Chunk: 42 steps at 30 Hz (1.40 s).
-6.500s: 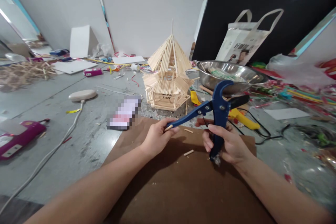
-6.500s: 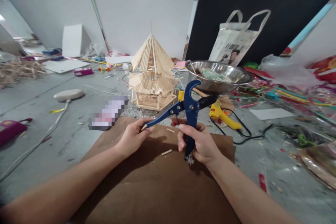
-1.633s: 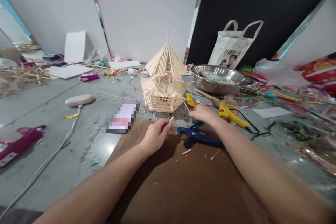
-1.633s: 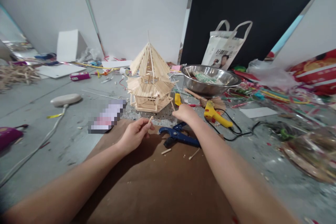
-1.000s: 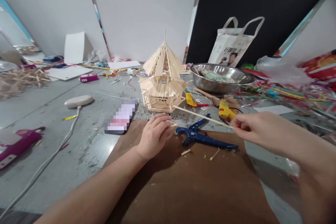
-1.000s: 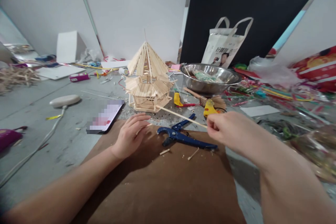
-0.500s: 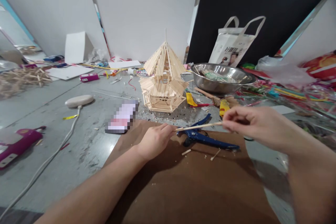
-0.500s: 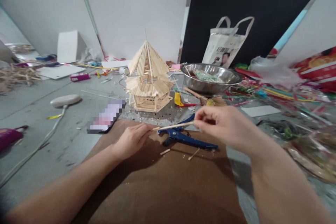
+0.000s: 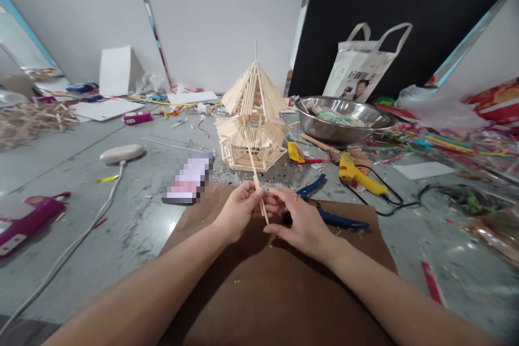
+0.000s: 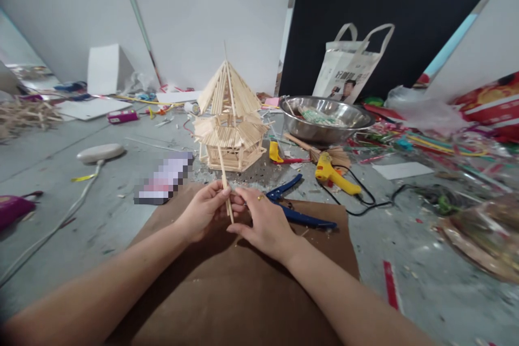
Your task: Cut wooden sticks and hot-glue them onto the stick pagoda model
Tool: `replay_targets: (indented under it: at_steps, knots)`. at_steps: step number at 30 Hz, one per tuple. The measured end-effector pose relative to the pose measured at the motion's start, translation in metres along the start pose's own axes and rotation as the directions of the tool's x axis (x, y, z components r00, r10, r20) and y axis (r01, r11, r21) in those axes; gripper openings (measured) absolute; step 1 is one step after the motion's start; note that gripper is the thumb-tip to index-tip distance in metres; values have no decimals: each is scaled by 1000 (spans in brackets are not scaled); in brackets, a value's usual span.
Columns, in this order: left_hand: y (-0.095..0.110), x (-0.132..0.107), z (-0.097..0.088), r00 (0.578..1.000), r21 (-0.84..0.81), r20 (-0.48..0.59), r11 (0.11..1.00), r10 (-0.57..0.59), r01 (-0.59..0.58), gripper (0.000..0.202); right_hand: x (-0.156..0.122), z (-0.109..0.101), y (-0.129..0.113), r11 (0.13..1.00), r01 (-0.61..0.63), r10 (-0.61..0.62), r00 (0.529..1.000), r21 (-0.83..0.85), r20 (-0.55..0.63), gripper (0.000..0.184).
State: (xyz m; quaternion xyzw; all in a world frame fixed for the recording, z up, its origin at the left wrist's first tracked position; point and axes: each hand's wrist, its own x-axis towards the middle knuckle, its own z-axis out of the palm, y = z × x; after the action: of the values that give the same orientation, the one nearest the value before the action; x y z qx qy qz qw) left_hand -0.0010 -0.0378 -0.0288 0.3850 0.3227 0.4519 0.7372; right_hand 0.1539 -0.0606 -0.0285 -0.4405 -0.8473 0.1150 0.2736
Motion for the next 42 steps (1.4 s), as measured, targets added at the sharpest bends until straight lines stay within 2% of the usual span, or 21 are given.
replay_targets:
  at_steps: [10,16,21,27,35,39,42]
  knots:
    - [-7,-2,3,999,41,50,999,-4,2,21,-2,-5,6,982,142,-137,989,-123,49,66]
    - [-6,-3,6,999,95,36,995,-21,17,25,-4,-1,9,980,128,-126,992,-150,22,68]
    - [-5,-6,10,998,147,11,987,-62,60,29,-7,2,12,977,144,-149,989,-156,-21,61]
    - [-7,-8,11,999,169,19,985,-44,40,29,-8,3,12,978,145,-157,985,-153,-74,58]
    - [-11,-7,13,999,156,50,988,7,-15,28,-8,1,10,978,100,-111,992,-181,-56,49]
    - [-10,-6,11,999,144,49,989,18,-25,27,-6,-2,10,978,95,-101,995,-185,-23,54]
    - [-7,-6,9,999,143,42,989,21,-27,27,-4,-12,14,972,92,-93,996,-216,5,57]
